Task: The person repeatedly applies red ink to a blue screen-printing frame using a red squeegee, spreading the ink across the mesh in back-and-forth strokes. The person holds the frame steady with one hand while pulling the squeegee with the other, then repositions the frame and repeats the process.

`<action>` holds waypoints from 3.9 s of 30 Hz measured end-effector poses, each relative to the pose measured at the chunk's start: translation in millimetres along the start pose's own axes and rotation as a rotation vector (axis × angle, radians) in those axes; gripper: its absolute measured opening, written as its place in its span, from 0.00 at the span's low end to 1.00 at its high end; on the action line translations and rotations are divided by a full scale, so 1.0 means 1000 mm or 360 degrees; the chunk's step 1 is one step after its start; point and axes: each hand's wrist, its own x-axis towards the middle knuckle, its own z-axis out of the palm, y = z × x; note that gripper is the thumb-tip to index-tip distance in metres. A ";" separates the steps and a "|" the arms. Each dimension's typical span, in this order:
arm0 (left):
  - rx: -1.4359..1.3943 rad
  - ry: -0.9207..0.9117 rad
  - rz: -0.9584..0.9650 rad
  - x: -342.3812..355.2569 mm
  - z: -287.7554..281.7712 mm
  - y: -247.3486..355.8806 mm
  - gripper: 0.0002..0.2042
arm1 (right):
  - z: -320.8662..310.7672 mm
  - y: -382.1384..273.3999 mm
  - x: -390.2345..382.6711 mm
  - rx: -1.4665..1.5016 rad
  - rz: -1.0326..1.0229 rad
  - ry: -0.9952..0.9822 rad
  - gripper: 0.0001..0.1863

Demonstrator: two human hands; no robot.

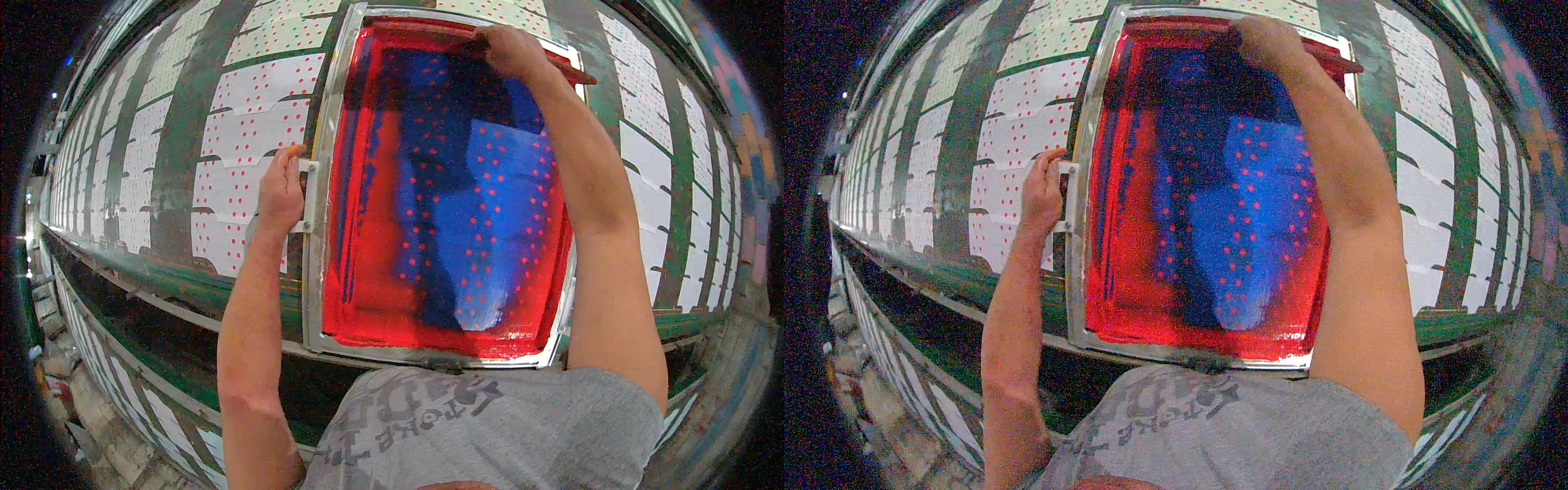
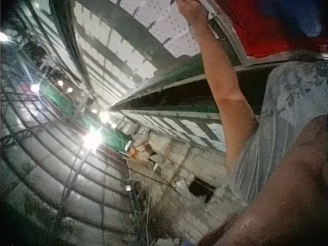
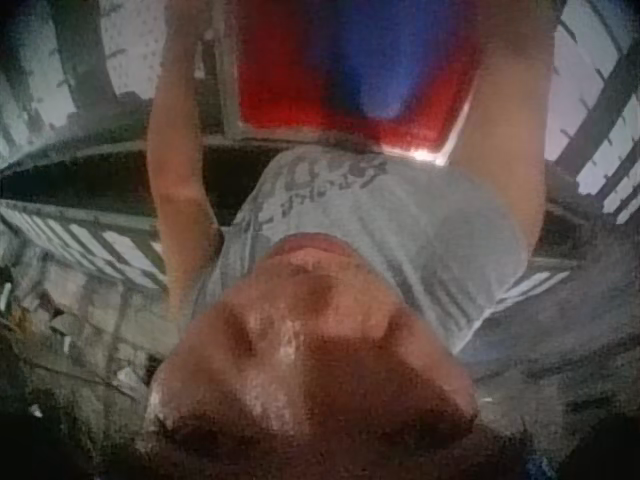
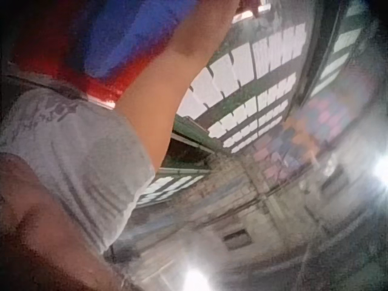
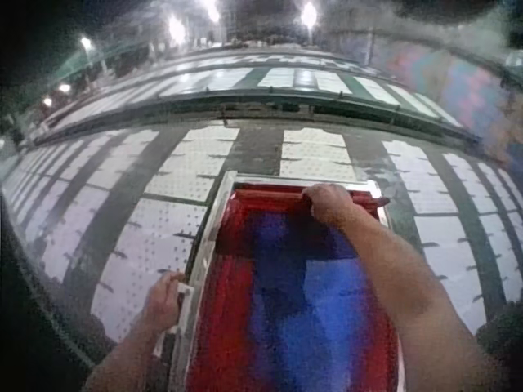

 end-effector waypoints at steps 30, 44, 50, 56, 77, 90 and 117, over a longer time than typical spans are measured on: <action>-0.0207 0.0073 0.0169 0.007 0.002 -0.015 0.13 | -0.038 -0.112 -0.183 0.0152 -0.0094 -0.0413 0.18; 0.0022 0.0346 0.0267 0.020 0.017 -0.050 0.18 | -0.064 -0.265 -0.395 0.0334 0.0028 -0.0311 0.18; -0.0084 0.0528 0.0045 -0.031 0.033 -0.039 0.18 | -0.067 -0.297 -0.435 0.0245 0.0049 -0.0229 0.22; -0.0167 0.0746 -0.0016 -0.072 0.041 -0.015 0.17 | -0.078 -0.287 -0.426 0.0400 0.0098 -0.0298 0.20; 0.0582 0.0880 -0.0207 -0.051 0.042 -0.050 0.23 | -0.043 -0.220 -0.530 0.0926 -0.0550 -0.0191 0.27; 0.0725 0.0943 -0.0212 -0.056 0.039 -0.045 0.22 | -0.043 -0.105 -0.555 0.0667 0.0741 0.0885 0.34; 0.0293 0.0676 -0.0039 -0.058 0.077 0.038 0.22 | -0.088 0.012 -0.589 0.1401 0.1184 0.0647 0.26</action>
